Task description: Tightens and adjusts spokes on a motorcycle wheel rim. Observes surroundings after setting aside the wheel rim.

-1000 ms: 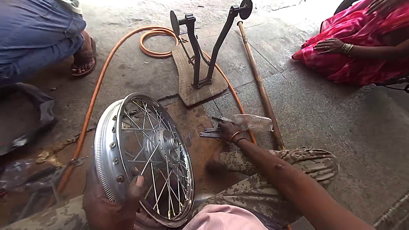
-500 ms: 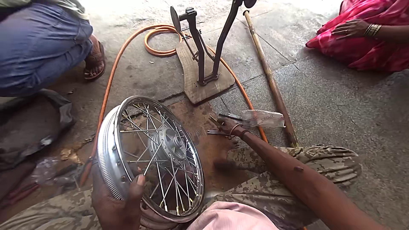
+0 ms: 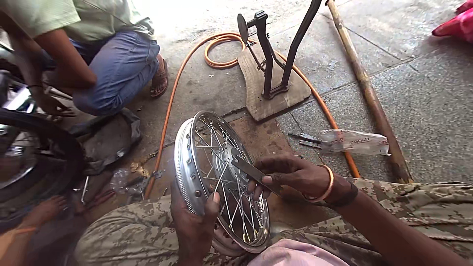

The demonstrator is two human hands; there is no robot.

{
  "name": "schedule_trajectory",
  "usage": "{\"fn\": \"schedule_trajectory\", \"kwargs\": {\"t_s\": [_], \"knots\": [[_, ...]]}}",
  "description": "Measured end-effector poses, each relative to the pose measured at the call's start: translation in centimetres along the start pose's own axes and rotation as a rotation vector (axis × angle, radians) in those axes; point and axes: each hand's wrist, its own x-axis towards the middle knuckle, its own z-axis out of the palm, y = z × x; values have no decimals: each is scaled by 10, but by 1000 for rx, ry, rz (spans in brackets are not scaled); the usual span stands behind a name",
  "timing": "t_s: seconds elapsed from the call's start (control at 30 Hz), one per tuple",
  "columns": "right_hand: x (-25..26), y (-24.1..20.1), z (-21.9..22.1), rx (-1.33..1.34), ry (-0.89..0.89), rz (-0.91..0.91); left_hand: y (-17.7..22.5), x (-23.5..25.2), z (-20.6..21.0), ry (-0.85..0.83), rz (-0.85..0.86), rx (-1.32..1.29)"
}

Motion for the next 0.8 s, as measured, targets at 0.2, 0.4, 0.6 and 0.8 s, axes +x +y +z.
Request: {"fn": "schedule_trajectory", "kwargs": {"t_s": [0.2, 0.4, 0.6, 0.8], "knots": [[-10, -3, 7, -93, 2, -19, 4, -2, 5, 4, -9, 40], [-18, 17, 25, -1053, 174, 140, 2, -6, -7, -42, -36, 43], [-6, 34, 51, -1129, 33, 168, -1, -7, -12, -44, -28, 10], [16, 19, 70, -1155, -78, 142, -1, -8, -12, -37, -41, -7]]}}
